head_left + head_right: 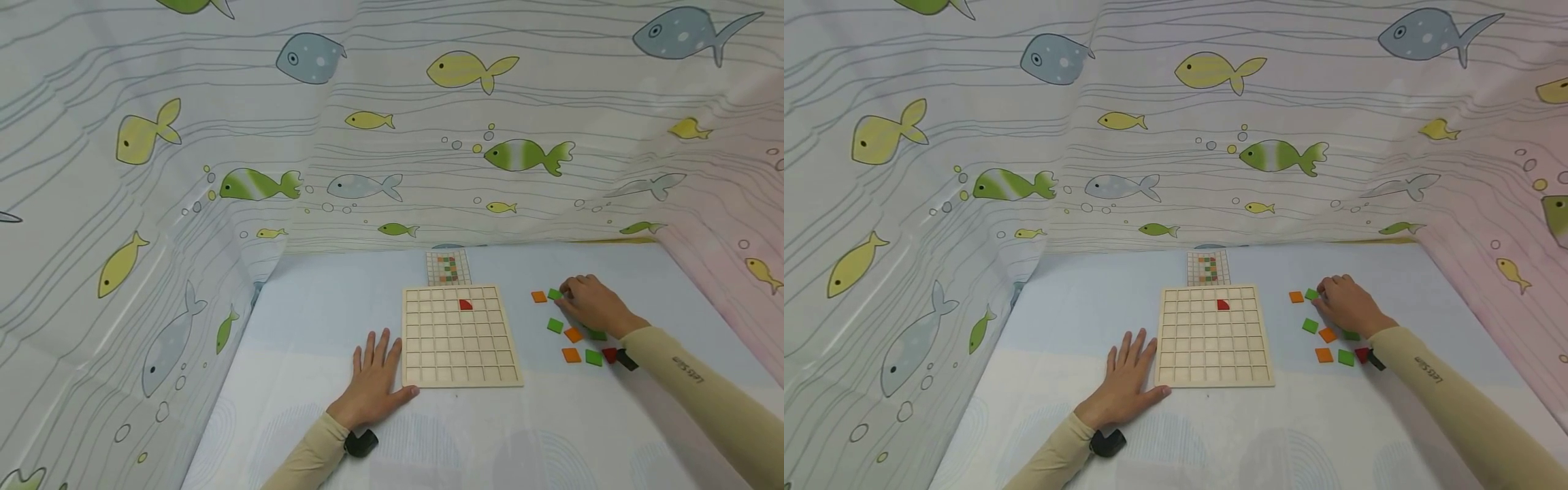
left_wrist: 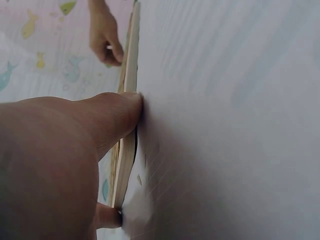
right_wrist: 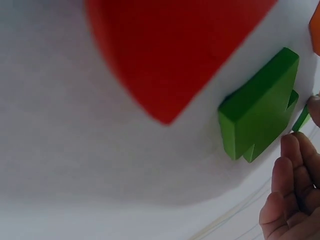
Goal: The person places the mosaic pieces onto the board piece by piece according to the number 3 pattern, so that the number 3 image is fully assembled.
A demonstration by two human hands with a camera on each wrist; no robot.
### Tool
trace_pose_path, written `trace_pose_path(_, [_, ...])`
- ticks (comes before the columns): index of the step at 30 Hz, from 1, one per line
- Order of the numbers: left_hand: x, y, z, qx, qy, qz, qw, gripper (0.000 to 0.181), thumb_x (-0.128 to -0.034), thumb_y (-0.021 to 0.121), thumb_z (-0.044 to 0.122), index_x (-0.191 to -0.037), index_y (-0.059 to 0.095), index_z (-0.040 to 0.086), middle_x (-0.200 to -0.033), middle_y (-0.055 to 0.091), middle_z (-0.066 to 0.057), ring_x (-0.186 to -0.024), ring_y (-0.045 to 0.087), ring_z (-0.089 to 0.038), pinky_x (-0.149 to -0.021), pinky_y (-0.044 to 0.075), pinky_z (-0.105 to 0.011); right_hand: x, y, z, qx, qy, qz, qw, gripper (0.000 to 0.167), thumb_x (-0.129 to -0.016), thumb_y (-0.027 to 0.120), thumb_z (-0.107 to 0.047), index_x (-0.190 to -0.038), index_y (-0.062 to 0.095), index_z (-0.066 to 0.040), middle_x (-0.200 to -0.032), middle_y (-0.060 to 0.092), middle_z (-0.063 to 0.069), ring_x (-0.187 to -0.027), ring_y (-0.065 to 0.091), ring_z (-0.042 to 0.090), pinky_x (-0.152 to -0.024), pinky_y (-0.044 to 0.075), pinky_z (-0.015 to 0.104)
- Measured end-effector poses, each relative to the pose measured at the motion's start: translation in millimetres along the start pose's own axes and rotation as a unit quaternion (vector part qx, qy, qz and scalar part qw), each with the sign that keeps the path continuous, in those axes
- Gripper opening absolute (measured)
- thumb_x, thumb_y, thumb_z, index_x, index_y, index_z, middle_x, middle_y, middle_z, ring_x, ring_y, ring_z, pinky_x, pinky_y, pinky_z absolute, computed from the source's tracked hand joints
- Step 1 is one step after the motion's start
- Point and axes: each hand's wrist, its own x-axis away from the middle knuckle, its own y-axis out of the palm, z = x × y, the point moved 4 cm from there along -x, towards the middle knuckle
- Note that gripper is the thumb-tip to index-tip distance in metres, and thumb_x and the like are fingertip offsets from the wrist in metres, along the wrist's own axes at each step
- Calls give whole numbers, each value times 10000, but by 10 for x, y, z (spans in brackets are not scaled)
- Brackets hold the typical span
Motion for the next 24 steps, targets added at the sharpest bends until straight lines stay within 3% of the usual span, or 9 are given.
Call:
trace_pose_path(10, [-11, 66, -53, 73, -10, 60, 10000, 996, -996, 635, 605, -1689, 210, 30, -1782, 17, -220, -1640, -85, -468, -1256, -10, -744, -3, 2, 2, -9, 155, -74, 9999, 338, -1028, 688, -205, -1171, 671, 101, -1069, 711, 225, -1022, 620, 403, -905, 565, 580])
trace_pose_path(24, [-5, 43, -30, 68, 60, 71, 9999, 981, -993, 662, 562, -1671, 238, -6, -1767, 56, -265, -1627, -47, -517, -1241, 9, -766, 7, 49, 13, -31, 141, -20, 9999, 301, -1032, 669, -152, -1161, 654, 119, -1071, 694, 236, -1012, 615, 394, -919, 564, 576])
